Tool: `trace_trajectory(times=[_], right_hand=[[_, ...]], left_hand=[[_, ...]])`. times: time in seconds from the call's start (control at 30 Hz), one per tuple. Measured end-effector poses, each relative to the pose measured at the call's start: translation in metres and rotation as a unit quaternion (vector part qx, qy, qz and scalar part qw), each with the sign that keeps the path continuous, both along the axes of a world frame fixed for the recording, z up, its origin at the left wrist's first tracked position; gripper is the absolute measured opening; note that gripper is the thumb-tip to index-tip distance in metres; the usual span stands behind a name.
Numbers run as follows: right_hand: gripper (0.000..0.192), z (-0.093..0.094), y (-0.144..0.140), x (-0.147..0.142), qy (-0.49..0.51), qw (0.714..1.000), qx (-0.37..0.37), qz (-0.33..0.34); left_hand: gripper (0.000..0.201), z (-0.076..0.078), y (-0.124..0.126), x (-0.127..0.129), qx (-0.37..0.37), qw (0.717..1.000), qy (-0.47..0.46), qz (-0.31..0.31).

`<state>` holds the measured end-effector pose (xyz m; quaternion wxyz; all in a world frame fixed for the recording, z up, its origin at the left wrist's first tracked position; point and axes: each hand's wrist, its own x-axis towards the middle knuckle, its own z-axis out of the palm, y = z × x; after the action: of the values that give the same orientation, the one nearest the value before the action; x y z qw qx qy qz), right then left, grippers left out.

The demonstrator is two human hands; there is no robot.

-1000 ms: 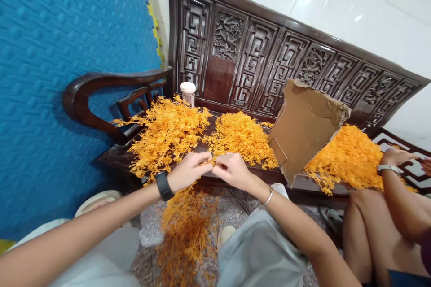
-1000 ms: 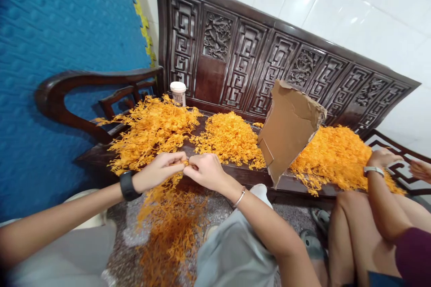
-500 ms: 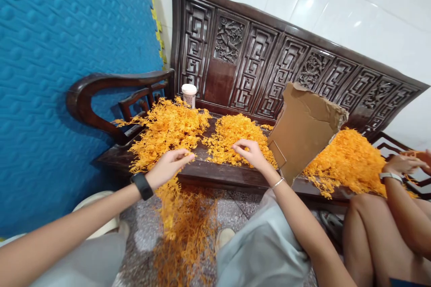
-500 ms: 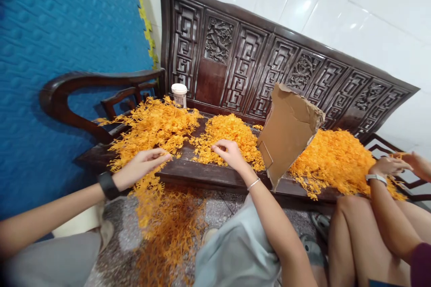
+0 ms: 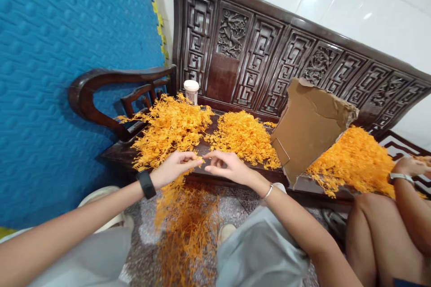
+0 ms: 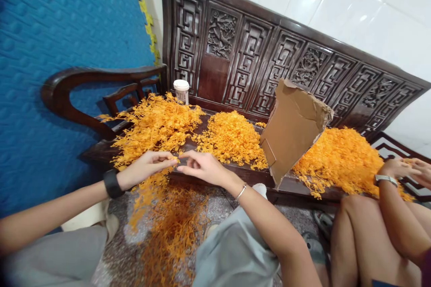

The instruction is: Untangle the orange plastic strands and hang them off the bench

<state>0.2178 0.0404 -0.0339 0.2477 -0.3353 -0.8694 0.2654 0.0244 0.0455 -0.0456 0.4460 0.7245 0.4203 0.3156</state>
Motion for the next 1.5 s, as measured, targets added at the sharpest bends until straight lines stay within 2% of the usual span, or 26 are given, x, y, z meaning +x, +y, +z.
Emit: trace_trajectory(times=[0.1,0.33,0.5,0.63,0.77,0.93,1.03,1.27,1.37,1.5], right_hand=[[0.035,-0.008,0.000,-0.006,0.014,1.000,-0.014,0.021],[0.022,-0.008,0.002,-0.002,0.056,0.997,-0.042,0.014],[0.020,-0.005,0.008,0.015,0.048,0.996,0.024,-0.069],[0.023,-0.012,0.028,0.038,0.083,0.984,0.035,-0.156],[0.028,-0.028,0.063,0.073,0.153,0.946,0.026,-0.284],[0.027,-0.044,0.101,0.116,0.152,0.873,0.090,-0.454],[0.028,-0.048,0.113,0.128,0.160,0.833,0.116,-0.516],[0.043,-0.043,0.137,0.132,0.205,0.804,0.172,-0.532],[0.047,-0.041,0.142,0.133,0.187,0.827,0.158,-0.507],[0.040,-0.043,0.133,0.133,0.138,0.848,0.176,-0.480]], left_hand=[[0.030,-0.003,-0.002,0.002,0.003,0.999,0.018,-0.043],[0.031,-0.004,-0.003,0.007,-0.001,0.998,0.022,-0.063],[0.029,-0.007,0.000,0.006,-0.013,0.996,0.051,-0.067],[0.031,-0.013,0.003,0.003,-0.011,0.993,0.085,-0.079],[0.032,-0.017,0.005,0.002,-0.008,0.991,0.097,-0.090],[0.034,-0.021,0.005,0.003,-0.011,0.989,0.107,-0.099],[0.034,-0.023,0.004,0.005,-0.016,0.988,0.110,-0.103],[0.033,-0.027,0.002,-0.001,-0.019,0.989,0.112,-0.090],[0.030,-0.029,0.003,-0.006,-0.037,0.992,0.094,-0.079],[0.026,-0.029,0.002,-0.014,-0.075,0.993,0.053,-0.070]])
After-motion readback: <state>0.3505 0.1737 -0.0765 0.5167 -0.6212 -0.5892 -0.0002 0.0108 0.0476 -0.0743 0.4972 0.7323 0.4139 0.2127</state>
